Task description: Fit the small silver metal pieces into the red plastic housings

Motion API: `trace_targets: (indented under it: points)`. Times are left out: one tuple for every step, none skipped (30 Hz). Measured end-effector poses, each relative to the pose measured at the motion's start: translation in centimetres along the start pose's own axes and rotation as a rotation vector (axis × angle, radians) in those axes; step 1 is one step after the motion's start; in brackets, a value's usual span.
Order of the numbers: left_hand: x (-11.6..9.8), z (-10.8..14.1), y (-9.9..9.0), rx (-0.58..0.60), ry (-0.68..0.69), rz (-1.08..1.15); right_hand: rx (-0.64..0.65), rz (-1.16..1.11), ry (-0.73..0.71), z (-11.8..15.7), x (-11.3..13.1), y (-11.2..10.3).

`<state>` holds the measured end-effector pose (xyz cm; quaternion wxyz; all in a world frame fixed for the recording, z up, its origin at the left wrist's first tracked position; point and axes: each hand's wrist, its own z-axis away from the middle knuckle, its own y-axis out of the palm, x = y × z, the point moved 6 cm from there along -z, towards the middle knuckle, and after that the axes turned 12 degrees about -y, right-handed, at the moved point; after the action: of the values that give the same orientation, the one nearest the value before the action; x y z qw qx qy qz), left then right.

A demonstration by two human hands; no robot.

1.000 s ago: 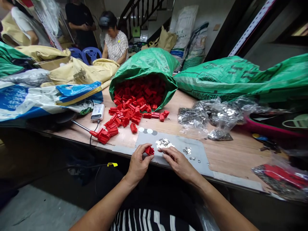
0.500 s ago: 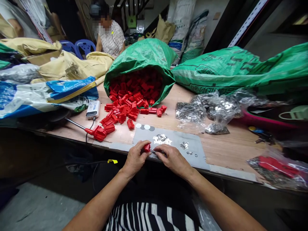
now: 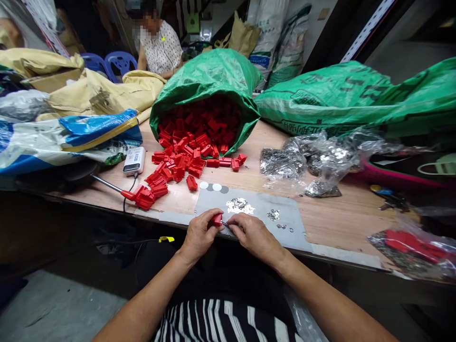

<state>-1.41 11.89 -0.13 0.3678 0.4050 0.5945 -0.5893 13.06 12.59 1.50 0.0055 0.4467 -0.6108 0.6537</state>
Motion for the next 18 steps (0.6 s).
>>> trace_targets:
  points:
    - [0.0, 0.0, 0.0, -0.001, 0.000, -0.007, -0.002, 0.011, 0.018, -0.1, 0.2, 0.1]
    - [0.0, 0.0, 0.0, -0.002, 0.000, -0.011, -0.007, 0.022, 0.035, -0.1, 0.3, 0.2]
    - [0.0, -0.1, 0.0, -0.003, 0.002, -0.014, -0.015, 0.031, 0.050, -0.1, 0.5, 0.2]
    - [0.0, -0.1, 0.0, -0.002, 0.003, -0.015, -0.024, 0.039, 0.061, -0.1, 0.6, 0.3]
    - [0.0, -0.1, 0.1, 0.000, 0.004, -0.016, -0.031, 0.045, 0.065, 0.0, 0.7, 0.3]
    - [0.1, -0.1, 0.1, 0.002, 0.005, -0.016, -0.033, 0.046, 0.062, 0.0, 0.8, 0.4]
    - [0.1, 0.0, 0.1, 0.000, 0.005, -0.014, -0.031, 0.041, 0.054, 0.1, 0.8, 0.5]
    - [0.0, 0.1, 0.1, -0.004, 0.002, -0.010, -0.030, 0.028, 0.046, 0.2, 0.7, 0.5]
    - [0.0, 0.2, 0.1, -0.008, -0.002, -0.002, -0.030, 0.005, 0.036, 0.3, 0.7, 0.5]
    - [-0.1, 0.4, 0.1, -0.011, -0.006, 0.010, -0.034, -0.028, 0.021, 0.4, 0.6, 0.4]
    - [-0.2, 0.6, 0.0, -0.016, -0.010, 0.025, -0.045, -0.064, 0.002, 0.6, 0.6, 0.3]
    - [-0.4, 0.8, 0.0, -0.023, -0.013, 0.040, -0.059, -0.098, -0.023, 0.8, 0.6, 0.1]
    - [-0.5, 1.1, -0.1, -0.032, -0.016, 0.056, -0.074, -0.126, -0.051, 1.1, 0.6, -0.1]
    - [-0.7, 1.3, -0.2, -0.043, -0.017, 0.072, -0.087, -0.146, -0.078, 1.4, 0.7, -0.3]
    - [-0.9, 1.6, -0.2, -0.055, -0.021, 0.089, -0.098, -0.161, -0.098, 1.7, 0.7, -0.5]
    - [-1.0, 1.7, -0.3, -0.064, -0.029, 0.114, -0.103, -0.172, -0.104, 2.0, 0.7, -0.7]
    - [-1.1, 1.9, -0.3, -0.066, -0.044, 0.154, -0.102, -0.182, -0.092, 2.3, 0.7, -0.9]
    - [-1.1, 2.0, -0.2, -0.062, -0.066, 0.212, -0.094, -0.192, -0.068, 2.7, 0.6, -1.0]
